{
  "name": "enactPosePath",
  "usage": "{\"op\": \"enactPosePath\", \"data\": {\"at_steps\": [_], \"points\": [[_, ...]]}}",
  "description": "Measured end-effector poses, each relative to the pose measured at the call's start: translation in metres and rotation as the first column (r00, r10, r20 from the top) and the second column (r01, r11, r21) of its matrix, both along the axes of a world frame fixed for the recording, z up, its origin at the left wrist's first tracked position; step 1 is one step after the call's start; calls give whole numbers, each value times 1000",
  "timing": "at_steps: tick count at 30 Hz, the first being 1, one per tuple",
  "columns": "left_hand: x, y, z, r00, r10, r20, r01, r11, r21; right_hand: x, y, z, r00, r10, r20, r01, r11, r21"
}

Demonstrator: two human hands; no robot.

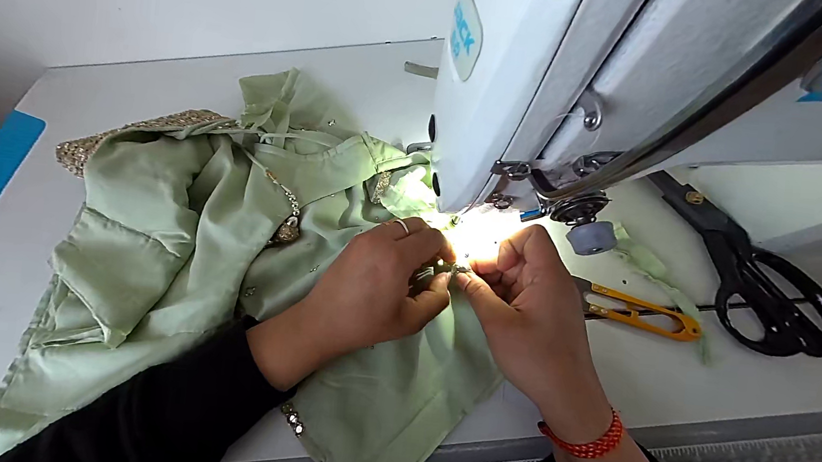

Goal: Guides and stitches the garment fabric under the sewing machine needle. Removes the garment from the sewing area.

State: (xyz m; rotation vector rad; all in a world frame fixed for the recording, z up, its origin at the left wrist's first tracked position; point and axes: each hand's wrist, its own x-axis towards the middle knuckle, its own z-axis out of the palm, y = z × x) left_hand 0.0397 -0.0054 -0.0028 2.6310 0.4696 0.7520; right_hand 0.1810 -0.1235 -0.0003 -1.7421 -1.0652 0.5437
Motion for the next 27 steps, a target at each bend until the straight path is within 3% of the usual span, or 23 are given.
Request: {"op": "enactPosePath", "data": {"at_steps": [7,12,18,27], "points": [[0,3,-2,999,-7,34,7,1000,2,-1,0,-1,1000,-1,5,1,1000,16],[2,2,-2,999,-22,24,19,994,107,-1,0,0,1000,-2,14,1,1000,4],[1,2,-1,999,-16,40,14,999,52,-1,0,0,1000,-6,9,6,1000,14],[8,-4,-3,999,26,32,-32,980,197,-1,1,0,997,9,75,-10,1000,11]]}}
